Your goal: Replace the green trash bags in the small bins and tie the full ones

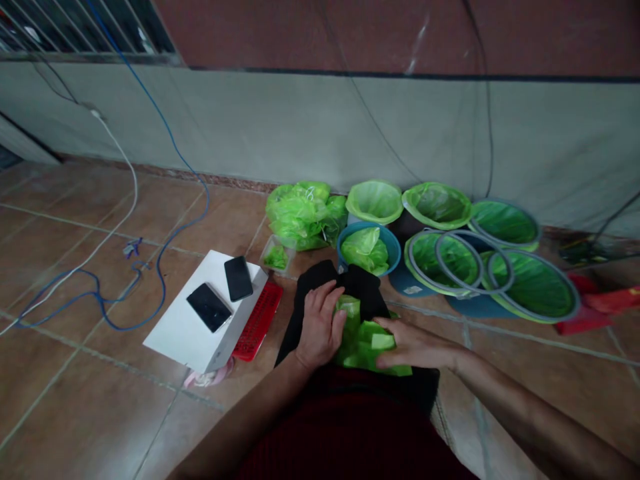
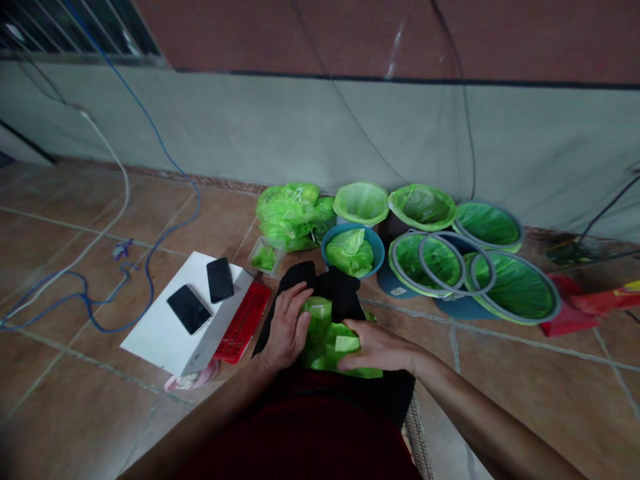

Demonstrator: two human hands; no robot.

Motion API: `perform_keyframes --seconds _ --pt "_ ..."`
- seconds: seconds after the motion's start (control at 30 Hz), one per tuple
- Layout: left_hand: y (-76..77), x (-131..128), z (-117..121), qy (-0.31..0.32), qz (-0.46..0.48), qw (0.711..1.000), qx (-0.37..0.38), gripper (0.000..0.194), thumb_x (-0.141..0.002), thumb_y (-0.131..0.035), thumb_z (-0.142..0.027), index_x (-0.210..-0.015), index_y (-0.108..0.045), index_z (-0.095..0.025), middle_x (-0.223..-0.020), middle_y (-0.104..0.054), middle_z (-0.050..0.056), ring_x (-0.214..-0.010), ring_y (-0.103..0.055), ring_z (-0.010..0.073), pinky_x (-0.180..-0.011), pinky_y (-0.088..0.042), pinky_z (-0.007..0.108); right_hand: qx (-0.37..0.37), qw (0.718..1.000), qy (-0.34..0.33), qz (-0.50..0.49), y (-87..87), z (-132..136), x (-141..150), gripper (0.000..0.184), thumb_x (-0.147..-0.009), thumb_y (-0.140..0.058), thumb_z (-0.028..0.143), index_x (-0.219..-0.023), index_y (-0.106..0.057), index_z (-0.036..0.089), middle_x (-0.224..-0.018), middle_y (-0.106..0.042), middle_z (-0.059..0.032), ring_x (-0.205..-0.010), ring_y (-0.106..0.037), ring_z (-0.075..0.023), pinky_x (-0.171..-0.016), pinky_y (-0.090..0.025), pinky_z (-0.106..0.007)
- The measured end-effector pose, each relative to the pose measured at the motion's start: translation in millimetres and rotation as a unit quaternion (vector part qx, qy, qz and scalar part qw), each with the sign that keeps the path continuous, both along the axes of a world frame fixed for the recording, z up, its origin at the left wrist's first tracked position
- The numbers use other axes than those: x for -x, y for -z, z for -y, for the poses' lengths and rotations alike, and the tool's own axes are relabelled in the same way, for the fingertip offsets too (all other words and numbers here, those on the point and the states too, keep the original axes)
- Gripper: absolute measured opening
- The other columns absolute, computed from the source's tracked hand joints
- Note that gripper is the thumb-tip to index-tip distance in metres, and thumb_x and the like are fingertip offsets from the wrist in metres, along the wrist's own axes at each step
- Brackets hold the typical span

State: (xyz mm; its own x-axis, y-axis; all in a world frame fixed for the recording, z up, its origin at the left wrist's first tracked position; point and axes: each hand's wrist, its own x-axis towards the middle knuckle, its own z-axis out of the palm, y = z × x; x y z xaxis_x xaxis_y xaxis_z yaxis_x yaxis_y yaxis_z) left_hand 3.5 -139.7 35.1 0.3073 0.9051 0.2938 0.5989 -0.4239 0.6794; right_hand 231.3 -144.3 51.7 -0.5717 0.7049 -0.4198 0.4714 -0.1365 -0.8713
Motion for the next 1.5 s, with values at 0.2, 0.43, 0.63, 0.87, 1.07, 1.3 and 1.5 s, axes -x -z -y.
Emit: perform_keyframes --seconds 0.2,0.43,0.63,0.87,1.07,1.3,1.5 --pt "17.2 -13 18 -0.027 -0.058 0.998 -0.008 0.048 -0.092 -0.043 -0.023 -0.139 -0.037 -0.018 -0.148 -0.033 0.017 -0.138 -0.030 0.0298 -0.111 -0.027 0.054 -0.053 0.992 -0.054 0.106 1.4 -6 15 0.024 -0.064 -0.075 0.035 -0.077 -0.063 0.019 -0.070 -0.063 0.0001 -0.063 -0.055 -0.0149 -0.056 -0.039 -0.024" --pt "42.2 -26 10 -0.041 -0.120 0.992 -0.023 0.048 -0.089 -0.048 -0.022 -0.136 -0.040 -0.016 -0.144 -0.036 0.017 -0.136 -0.031 0.0303 -0.111 -0.027 0.057 0.017 0.998 -0.035 0.058 17.7 11 7 0.026 -0.077 -0.059 0.032 -0.055 -0.052 0.018 -0.052 -0.046 0.0038 -0.051 -0.040 -0.0093 -0.050 -0.031 -0.023" --pt "42.9 -24 9 -0.045 -0.125 0.991 -0.023 0.045 -0.089 -0.048 -0.023 -0.133 -0.043 -0.016 -0.138 -0.041 0.017 -0.133 -0.035 0.0300 -0.111 -0.027 0.058 0.092 0.996 0.024 -0.005 40.2 36 -29 0.034 -0.079 -0.061 0.044 -0.061 -0.053 0.017 -0.057 -0.045 0.0043 -0.053 -0.037 -0.0084 -0.051 -0.032 -0.022" --pt "21.5 -5 11 0.034 -0.014 0.999 0.035 0.052 -0.093 -0.040 -0.027 -0.143 -0.030 -0.017 -0.151 -0.025 0.017 -0.141 -0.025 0.0271 -0.114 -0.025 0.051 0.115 0.989 0.064 -0.066 13.2 31 -44 0.033 -0.081 -0.063 0.047 -0.079 -0.065 0.014 -0.068 -0.057 0.0012 -0.061 -0.046 -0.0100 -0.058 -0.037 -0.023" --pt "-2.4 14 17 0.034 0.024 0.994 0.098 0.054 -0.094 -0.042 -0.029 -0.145 -0.026 -0.021 -0.155 -0.018 0.013 -0.144 -0.021 0.0249 -0.117 -0.023 0.048 0.135 0.981 0.107 -0.087 -0.3 23 -39 0.034 -0.077 -0.067 0.048 -0.083 -0.067 0.014 -0.069 -0.061 0.0005 -0.060 -0.050 -0.0096 -0.058 -0.040 -0.023" --pt "-6.6 20 37 0.093 -0.060 0.987 0.114 0.086 -0.074 -0.068 -0.025 -0.147 -0.022 -0.021 -0.157 -0.011 0.015 -0.144 -0.018 0.0308 -0.114 -0.027 0.051 0.121 0.983 0.116 -0.075 10.8 10 -33 0.033 -0.077 -0.069 0.046 -0.083 -0.067 0.014 -0.070 -0.063 -0.0004 -0.058 -0.051 -0.0098 -0.057 -0.041 -0.023" --pt "-0.6 12 38 0.059 -0.126 0.988 0.071 0.091 -0.065 -0.076 -0.025 -0.145 -0.031 -0.022 -0.155 -0.020 0.017 -0.142 -0.021 0.0347 -0.112 -0.022 0.061 0.126 0.974 0.156 -0.102 9.7 -4 -26 0.030 -0.076 -0.070 0.044 -0.084 -0.068 0.015 -0.074 -0.066 -0.0019 -0.061 -0.056 -0.0116 -0.059 -0.044 -0.024"
